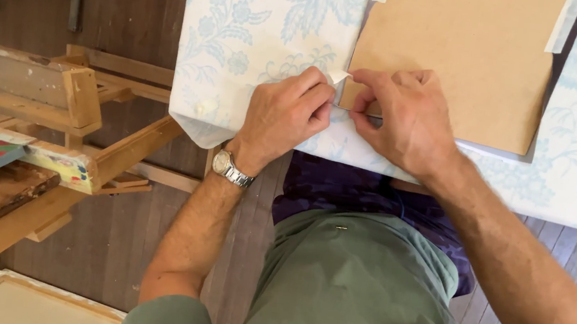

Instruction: Securing a piece of paper to a cardboard backing board by applying small strips of masking tape around the edges.

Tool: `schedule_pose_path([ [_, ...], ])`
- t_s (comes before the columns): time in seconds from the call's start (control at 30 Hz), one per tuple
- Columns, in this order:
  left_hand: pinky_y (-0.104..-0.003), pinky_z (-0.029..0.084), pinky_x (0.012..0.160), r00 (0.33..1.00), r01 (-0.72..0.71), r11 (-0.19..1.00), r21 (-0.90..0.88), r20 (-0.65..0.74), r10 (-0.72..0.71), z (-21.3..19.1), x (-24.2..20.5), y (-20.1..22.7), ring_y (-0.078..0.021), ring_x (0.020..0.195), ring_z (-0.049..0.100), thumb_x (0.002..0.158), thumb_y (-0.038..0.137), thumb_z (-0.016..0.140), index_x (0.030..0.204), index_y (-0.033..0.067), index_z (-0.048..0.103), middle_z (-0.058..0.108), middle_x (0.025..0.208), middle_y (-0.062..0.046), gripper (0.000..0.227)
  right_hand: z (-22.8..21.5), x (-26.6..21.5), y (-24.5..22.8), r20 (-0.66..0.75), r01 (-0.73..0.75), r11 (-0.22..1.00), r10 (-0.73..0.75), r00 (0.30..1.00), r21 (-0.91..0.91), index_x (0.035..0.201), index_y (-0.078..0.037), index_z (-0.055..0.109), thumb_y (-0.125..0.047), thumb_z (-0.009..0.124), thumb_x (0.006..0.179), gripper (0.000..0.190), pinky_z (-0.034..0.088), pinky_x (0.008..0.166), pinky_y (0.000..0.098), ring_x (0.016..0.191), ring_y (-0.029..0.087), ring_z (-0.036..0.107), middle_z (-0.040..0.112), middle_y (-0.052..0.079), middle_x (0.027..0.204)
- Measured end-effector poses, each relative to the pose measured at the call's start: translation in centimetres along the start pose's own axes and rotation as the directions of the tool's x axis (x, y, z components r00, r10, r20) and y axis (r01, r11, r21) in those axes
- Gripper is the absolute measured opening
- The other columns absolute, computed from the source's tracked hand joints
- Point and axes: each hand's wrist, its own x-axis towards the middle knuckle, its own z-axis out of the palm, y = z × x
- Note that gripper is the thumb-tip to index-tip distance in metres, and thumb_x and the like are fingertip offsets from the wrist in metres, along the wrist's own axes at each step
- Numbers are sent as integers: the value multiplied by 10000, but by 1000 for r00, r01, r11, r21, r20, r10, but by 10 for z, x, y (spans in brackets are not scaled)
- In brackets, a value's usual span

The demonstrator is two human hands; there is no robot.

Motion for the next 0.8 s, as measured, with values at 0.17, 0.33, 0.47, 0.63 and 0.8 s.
schedule_pose_path([
  [0.17, -327, 553, 564, 980, 108, 970, -218, 185, -67, -13, -3, -3, -239, 692, 670, 917, 182, 697, 1056, 147, 644, 570, 953, 10, 154, 11, -6, 4, -62, 8, 1000, -8, 998, 1, 1310, -166, 646, -145, 795, 798, 534, 436, 915, 335, 856, 131, 650, 684, -140, 858],
  [0.33, -301, 568, 617, 987, 44, 979, -201, 161, -12, -6, -9, -4, -230, 735, 685, 959, 210, 727, 1084, 136, 675, 574, 991, 22, 154, 1, -1, -3, -102, 9, 999, -5, 995, 47, 1276, -142, 675, -145, 805, 809, 485, 456, 906, 340, 790, 129, 632, 694, -138, 853],
  [0.47, -237, 561, 634, 998, -1, 990, -141, 63, 10, -2, -8, 1, -166, 734, 680, 990, 205, 711, 1063, 152, 683, 561, 951, 47, 95, -11, 9, -11, -122, -23, 991, 39, 992, 129, 1250, -115, 682, -124, 815, 801, 468, 447, 895, 332, 733, 133, 615, 696, -113, 826],
  [0.63, -211, 459, 506, 989, -107, 994, -22, -100, 105, -1, -5, 2, -107, 561, 496, 1034, 133, 620, 893, 153, 694, 552, 838, 62, 161, -12, 12, -11, -89, -31, 990, 43, 995, 136, 1259, -116, 686, -102, 814, 784, 493, 446, 883, 332, 723, 146, 615, 701, -87, 815],
  [0.8, -261, 357, 452, 991, -124, 992, -22, -53, 123, 0, -5, 0, -134, 533, 427, 993, 88, 700, 786, 127, 614, 550, 801, 43, 228, -22, 21, 10, 76, -117, 941, 98, 992, 317, 1221, -31, 680, -74, 804, 874, 371, 488, 785, 373, 808, 227, 622, 685, 53, 913],
])
